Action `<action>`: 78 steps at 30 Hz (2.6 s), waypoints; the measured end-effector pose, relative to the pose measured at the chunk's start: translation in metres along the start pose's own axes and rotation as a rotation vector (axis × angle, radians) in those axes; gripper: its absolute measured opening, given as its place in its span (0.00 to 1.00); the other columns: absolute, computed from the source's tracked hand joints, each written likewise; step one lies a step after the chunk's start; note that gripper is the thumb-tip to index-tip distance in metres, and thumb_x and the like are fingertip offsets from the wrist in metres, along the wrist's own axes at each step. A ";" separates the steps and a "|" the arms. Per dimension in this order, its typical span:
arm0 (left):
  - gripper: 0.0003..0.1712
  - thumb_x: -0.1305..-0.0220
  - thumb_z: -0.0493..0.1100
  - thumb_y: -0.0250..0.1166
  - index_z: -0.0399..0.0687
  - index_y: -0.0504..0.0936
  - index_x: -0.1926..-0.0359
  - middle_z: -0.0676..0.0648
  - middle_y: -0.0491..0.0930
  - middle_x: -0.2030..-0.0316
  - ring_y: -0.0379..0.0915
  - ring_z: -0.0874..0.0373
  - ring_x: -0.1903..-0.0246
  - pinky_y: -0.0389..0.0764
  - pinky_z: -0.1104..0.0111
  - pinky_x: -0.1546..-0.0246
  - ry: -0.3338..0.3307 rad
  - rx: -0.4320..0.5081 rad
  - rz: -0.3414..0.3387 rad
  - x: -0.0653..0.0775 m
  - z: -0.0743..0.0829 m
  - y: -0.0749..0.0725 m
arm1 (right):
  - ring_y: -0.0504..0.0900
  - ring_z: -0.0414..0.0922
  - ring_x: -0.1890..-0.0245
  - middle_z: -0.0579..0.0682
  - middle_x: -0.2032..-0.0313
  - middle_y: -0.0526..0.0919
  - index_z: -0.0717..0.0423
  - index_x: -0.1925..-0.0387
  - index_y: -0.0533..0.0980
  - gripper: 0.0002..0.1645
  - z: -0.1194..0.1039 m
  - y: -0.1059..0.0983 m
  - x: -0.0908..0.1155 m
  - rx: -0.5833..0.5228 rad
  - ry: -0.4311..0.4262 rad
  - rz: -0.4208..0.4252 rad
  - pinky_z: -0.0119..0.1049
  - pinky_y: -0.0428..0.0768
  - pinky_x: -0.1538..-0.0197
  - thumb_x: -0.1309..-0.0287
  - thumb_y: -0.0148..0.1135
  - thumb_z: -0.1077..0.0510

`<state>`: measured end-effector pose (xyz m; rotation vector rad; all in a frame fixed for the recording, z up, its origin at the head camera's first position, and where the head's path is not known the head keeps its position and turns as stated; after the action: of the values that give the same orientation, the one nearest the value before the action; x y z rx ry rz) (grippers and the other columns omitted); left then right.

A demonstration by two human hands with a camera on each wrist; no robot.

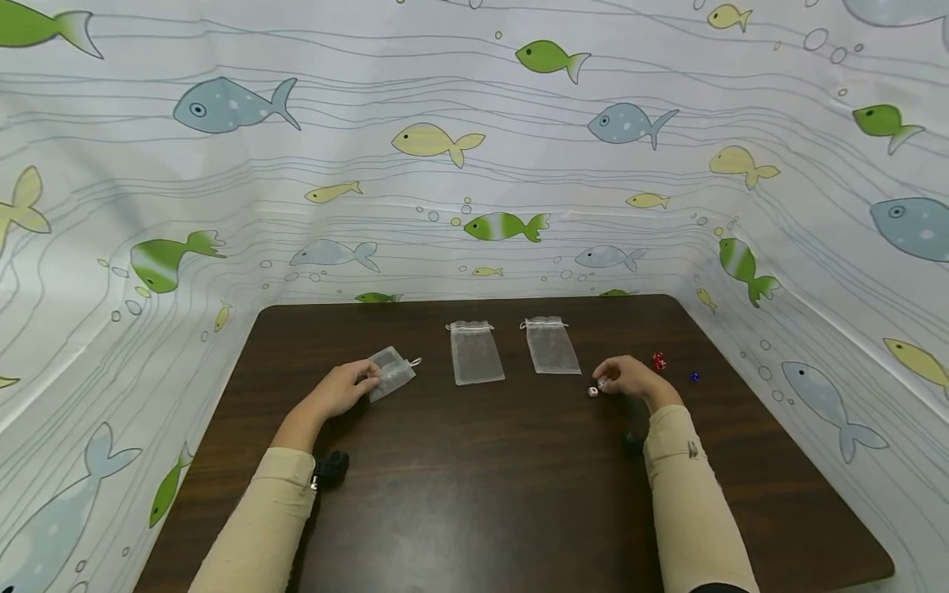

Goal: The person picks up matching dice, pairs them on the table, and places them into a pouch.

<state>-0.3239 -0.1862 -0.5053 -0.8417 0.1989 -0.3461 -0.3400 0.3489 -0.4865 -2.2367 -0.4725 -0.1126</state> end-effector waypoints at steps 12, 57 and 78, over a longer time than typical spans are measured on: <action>0.05 0.24 0.42 0.60 0.47 0.80 0.54 0.45 0.83 0.56 0.78 0.46 0.54 0.77 0.48 0.52 0.012 -0.012 0.006 0.000 0.000 -0.002 | 0.78 0.57 0.53 0.62 0.53 0.80 0.68 0.48 0.77 0.15 -0.001 0.007 0.013 -0.018 -0.038 0.038 0.49 0.78 0.50 0.37 0.64 0.71; 0.05 0.24 0.41 0.59 0.46 0.80 0.53 0.42 0.82 0.52 0.77 0.43 0.51 0.76 0.46 0.50 0.008 0.018 0.007 0.001 -0.002 -0.003 | 0.81 0.46 0.54 0.66 0.50 0.81 0.73 0.42 0.72 0.21 -0.003 0.033 0.008 -0.332 -0.097 0.123 0.32 0.82 0.54 0.37 0.62 0.76; 0.05 0.26 0.40 0.62 0.46 0.82 0.55 0.42 0.84 0.53 0.80 0.44 0.53 0.79 0.48 0.51 0.054 -0.057 0.014 -0.001 0.009 -0.005 | 0.81 0.51 0.52 0.67 0.50 0.81 0.74 0.41 0.71 0.23 -0.084 0.053 -0.035 -0.317 -0.265 0.081 0.32 0.81 0.54 0.37 0.61 0.77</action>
<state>-0.3231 -0.1833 -0.4955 -0.8876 0.2656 -0.3519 -0.3462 0.2448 -0.4777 -2.5943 -0.5340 0.1654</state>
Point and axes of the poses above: each hand's wrist, its own x-axis away from the middle knuckle, its own y-axis out of the palm, z = x × y, the point moved 4 cm from there along -x, towards the middle knuckle
